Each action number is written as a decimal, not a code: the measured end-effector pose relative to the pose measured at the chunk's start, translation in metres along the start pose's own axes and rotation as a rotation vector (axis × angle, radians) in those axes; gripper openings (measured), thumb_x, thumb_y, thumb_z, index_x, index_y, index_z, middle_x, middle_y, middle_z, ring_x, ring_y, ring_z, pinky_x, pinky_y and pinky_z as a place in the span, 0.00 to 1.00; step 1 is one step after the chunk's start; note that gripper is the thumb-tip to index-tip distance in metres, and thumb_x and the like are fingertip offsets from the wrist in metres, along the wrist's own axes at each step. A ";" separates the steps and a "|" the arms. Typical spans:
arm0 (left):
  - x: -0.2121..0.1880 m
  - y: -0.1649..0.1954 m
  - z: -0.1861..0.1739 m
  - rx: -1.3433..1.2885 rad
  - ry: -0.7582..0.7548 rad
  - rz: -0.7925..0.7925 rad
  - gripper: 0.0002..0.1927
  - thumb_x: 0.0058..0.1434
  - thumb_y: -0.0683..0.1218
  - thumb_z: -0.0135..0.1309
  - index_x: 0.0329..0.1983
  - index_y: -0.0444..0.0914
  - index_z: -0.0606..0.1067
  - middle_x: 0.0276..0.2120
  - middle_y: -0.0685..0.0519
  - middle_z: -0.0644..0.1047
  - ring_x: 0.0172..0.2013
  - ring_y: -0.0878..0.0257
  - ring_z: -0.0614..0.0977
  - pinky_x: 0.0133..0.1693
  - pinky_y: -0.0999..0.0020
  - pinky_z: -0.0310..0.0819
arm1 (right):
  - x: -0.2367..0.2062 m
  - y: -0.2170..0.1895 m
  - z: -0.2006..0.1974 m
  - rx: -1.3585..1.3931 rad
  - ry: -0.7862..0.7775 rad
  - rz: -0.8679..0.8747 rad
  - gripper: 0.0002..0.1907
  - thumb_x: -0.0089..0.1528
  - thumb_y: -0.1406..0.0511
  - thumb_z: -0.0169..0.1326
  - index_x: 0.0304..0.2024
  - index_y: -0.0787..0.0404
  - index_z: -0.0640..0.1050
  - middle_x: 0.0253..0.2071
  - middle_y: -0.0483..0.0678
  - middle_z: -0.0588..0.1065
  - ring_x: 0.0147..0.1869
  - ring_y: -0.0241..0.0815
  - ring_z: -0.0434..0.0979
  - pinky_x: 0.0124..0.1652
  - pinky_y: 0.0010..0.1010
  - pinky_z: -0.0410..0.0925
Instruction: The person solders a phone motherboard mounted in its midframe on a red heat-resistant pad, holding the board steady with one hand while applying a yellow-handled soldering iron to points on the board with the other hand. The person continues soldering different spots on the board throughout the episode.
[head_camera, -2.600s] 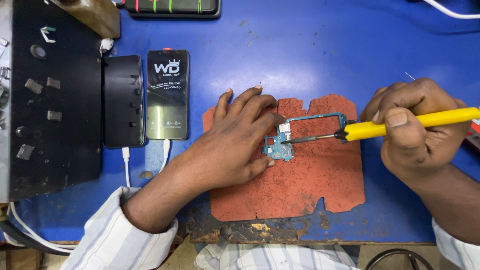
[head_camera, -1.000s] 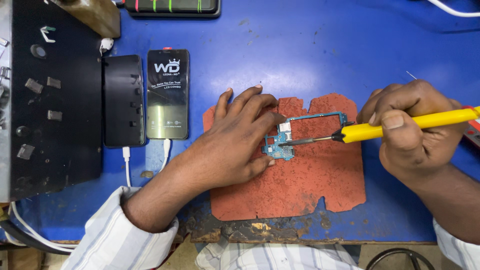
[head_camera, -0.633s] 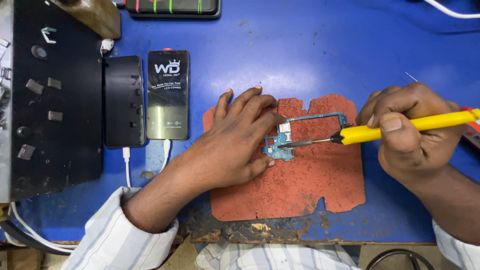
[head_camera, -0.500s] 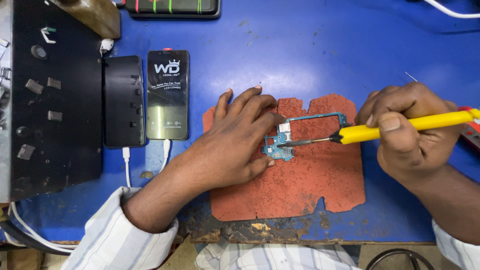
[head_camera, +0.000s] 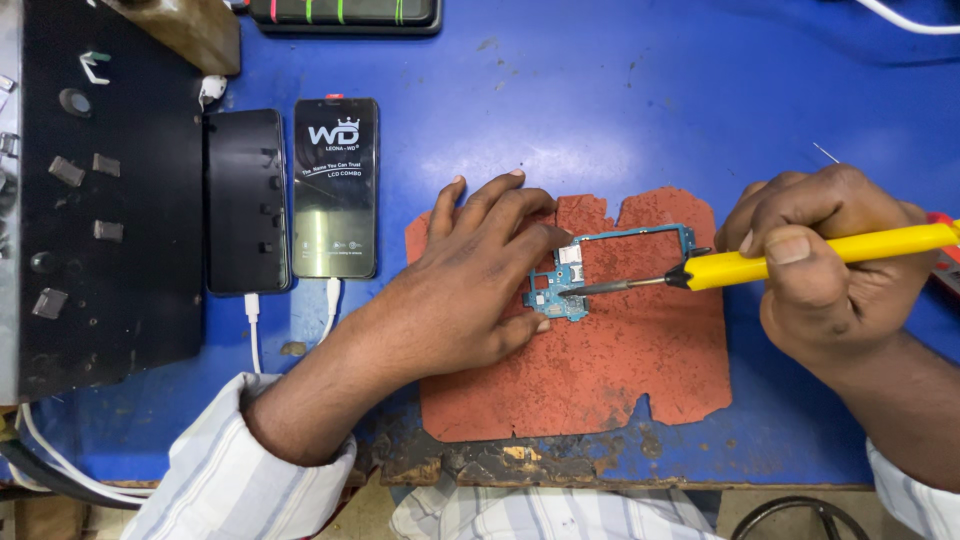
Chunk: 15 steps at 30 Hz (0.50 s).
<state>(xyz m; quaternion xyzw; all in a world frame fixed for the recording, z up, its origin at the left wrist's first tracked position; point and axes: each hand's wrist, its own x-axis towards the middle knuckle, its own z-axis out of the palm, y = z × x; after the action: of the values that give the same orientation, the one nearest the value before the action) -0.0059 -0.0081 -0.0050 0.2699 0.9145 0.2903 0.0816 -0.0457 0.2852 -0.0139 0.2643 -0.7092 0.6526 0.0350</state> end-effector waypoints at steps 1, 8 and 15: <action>0.000 0.000 0.000 0.002 -0.001 0.001 0.40 0.47 0.50 0.68 0.63 0.37 0.68 0.64 0.41 0.64 0.71 0.39 0.56 0.66 0.27 0.41 | 0.000 0.000 0.000 -0.007 -0.001 0.000 0.11 0.70 0.64 0.49 0.35 0.64 0.69 0.24 0.48 0.70 0.22 0.36 0.73 0.26 0.29 0.72; 0.000 0.000 0.000 0.007 -0.006 -0.002 0.40 0.47 0.50 0.68 0.63 0.38 0.68 0.64 0.41 0.64 0.71 0.39 0.56 0.66 0.27 0.41 | 0.000 0.000 0.001 0.023 0.007 0.010 0.11 0.71 0.64 0.49 0.36 0.64 0.69 0.24 0.49 0.70 0.22 0.37 0.73 0.27 0.29 0.72; 0.000 0.000 0.001 0.010 -0.001 -0.002 0.40 0.47 0.51 0.69 0.63 0.38 0.68 0.64 0.40 0.64 0.71 0.39 0.56 0.66 0.27 0.41 | -0.001 -0.001 0.001 0.016 0.003 0.025 0.10 0.71 0.64 0.49 0.37 0.64 0.69 0.23 0.48 0.70 0.23 0.37 0.74 0.27 0.29 0.71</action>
<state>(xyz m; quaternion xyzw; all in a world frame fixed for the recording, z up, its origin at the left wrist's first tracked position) -0.0060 -0.0078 -0.0059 0.2697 0.9161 0.2856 0.0810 -0.0441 0.2846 -0.0139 0.2548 -0.7071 0.6591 0.0259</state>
